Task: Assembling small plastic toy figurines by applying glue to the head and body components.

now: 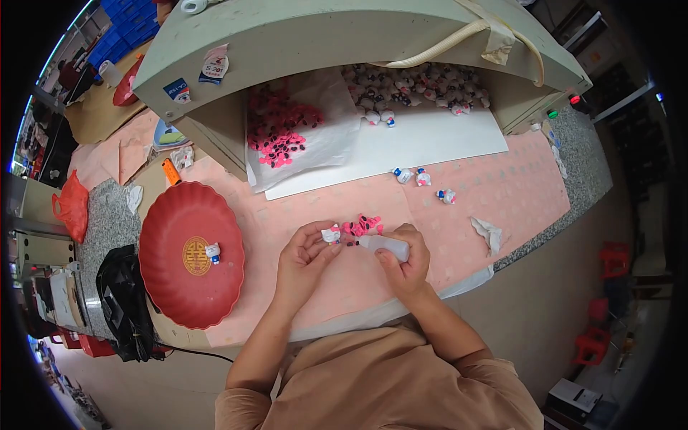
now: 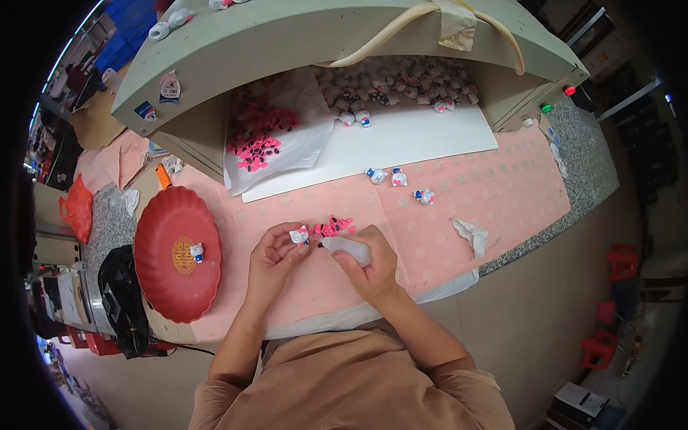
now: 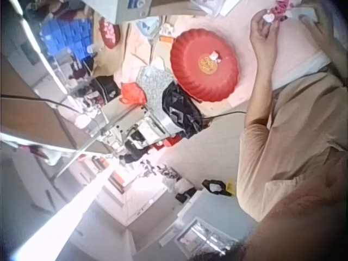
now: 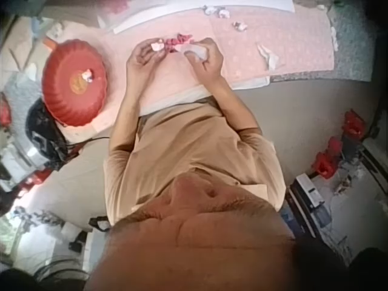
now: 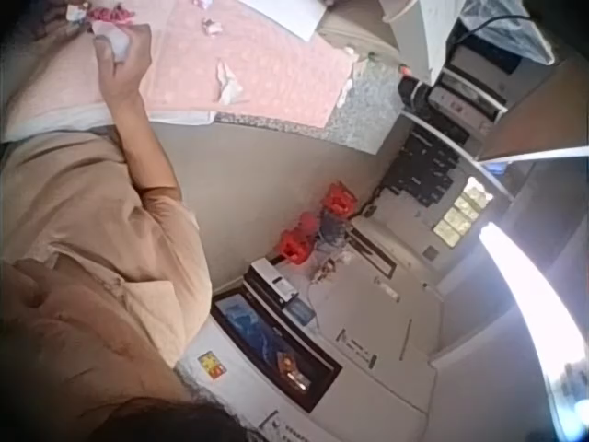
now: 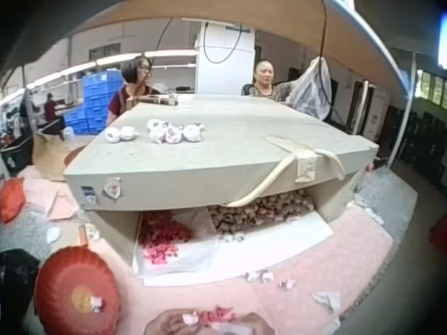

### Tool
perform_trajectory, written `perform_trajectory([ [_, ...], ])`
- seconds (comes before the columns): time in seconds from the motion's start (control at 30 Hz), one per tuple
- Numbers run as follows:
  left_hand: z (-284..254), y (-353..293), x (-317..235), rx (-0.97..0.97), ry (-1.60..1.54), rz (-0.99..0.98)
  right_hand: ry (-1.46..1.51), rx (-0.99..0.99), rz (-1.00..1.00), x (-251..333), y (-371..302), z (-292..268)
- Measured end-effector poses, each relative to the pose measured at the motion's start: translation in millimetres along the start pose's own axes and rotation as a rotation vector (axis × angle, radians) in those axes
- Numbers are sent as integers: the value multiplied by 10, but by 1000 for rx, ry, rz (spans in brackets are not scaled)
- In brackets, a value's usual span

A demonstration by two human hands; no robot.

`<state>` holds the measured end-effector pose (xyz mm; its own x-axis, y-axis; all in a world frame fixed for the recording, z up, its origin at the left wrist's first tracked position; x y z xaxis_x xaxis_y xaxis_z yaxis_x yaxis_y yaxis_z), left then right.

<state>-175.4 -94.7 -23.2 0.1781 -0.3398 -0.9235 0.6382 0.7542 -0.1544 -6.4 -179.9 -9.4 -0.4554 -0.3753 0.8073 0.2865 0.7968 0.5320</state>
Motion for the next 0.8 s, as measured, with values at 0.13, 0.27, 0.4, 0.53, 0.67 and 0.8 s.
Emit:
perform_trajectory([
  [0.13,2,-3,-8,-22,-6,12,-9,-28,14,-20,4,-11],
  [0.27,20,-7,-4,-47,-1,22,-5,12,29,-7,-16,-22],
  [0.4,0,-23,9,-48,34,-8,59,4,119,-20,-23,-2],
  [0.53,-59,-9,-97,-62,-79,-51,207,44,357,-81,4,-137],
  [0.67,-145,19,-190,-104,-221,-175,128,219,525,35,194,-296],
  [0.8,-115,31,-233,-66,-288,-166,-265,456,213,126,347,-354],
])
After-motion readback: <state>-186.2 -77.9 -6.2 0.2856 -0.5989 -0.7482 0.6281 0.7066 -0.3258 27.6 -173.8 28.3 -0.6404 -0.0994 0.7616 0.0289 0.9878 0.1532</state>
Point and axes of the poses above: each hand's wrist, its own y-axis towards the middle knuckle, its own z-axis out of the palm, x = y × z, the point moved 2 cm from there along y, towards the middle knuckle, and after that the axes turned 6 degrees about x, right-handed, at the moved point
